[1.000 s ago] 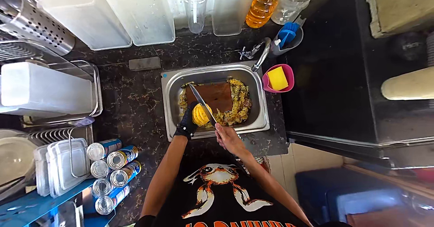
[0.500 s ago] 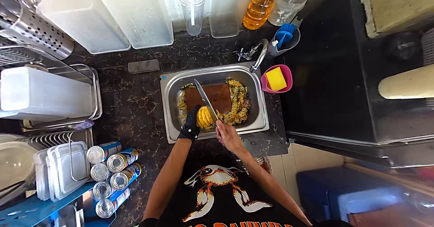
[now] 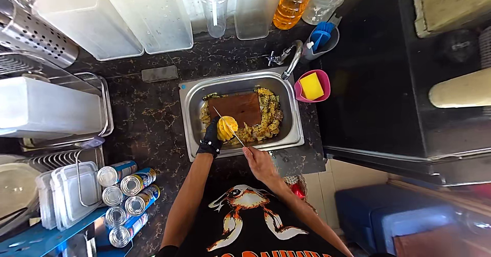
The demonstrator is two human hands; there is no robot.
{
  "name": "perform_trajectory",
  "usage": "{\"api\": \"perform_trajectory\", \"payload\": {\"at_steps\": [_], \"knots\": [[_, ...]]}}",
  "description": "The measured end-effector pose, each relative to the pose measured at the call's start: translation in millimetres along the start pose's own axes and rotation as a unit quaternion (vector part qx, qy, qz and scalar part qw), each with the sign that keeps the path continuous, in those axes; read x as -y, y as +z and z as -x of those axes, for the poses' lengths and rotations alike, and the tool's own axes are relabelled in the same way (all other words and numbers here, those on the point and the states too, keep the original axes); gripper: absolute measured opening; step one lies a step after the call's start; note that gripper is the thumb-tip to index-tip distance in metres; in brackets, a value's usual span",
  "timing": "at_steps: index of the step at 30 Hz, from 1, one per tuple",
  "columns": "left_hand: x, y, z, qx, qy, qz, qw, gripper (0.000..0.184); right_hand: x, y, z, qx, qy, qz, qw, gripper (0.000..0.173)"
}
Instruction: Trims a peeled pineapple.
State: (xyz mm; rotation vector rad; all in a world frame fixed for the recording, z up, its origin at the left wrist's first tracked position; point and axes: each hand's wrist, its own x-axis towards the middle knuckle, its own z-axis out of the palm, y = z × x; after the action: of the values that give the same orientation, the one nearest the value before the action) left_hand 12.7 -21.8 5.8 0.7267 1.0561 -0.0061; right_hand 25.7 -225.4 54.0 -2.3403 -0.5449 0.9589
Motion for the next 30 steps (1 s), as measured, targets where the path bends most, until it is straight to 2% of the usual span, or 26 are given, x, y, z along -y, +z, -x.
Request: {"api": "perform_trajectory", "payload": {"at_steps": [5,11,17,18,21,24,25,28,30], "knots": [[3.0,-0.6,1.7,0.009,-0.010,0.015,1.000,0.041,0.6,6.1,12.1,-0.035,0.016,0.047,0.998,0.068],[-4.7,3.4,10.7,0.010,-0.040,0.017,0.999,0.042,-1.2,2.4,16.8,-0.012,0.024,0.027,0.999,0.066],[6.2,-6.8,-1.6,0.049,0.015,0.016,0.999,0.045,-0.7,3.4,13.2,0.002,0.036,0.022,0.999,0.067],[2.6,-1.6,3.7,0.040,0.015,0.016,0.999,0.043,2.2,3.5,9.9,0.006,0.044,0.019,0.999,0.067],[-24.6,37.5,33.3,-0.106,-0.056,-0.012,0.993,0.034,11.1,5.1,-7.7,0.015,0.053,0.005,0.998,0.065],[16.8,4.7,1.7,-0.003,0.051,0.022,0.998,0.038,17.2,6.8,-26.6,0.001,0.038,0.000,0.999,0.065],[23.2,0.5,-5.1,-0.003,0.057,0.019,0.998,0.038,19.8,6.4,-30.4,-0.009,0.029,-0.019,0.999,0.064],[23.4,-2.1,-6.5,-0.017,0.020,0.015,1.000,0.040,26.9,-1.6,-33.1,-0.070,0.002,-0.076,0.995,0.060],[13.7,-7.4,4.7,0.012,-0.015,0.028,0.999,0.045,19.7,-9.2,-35.0,-0.110,-0.023,-0.105,0.988,0.058]]}}
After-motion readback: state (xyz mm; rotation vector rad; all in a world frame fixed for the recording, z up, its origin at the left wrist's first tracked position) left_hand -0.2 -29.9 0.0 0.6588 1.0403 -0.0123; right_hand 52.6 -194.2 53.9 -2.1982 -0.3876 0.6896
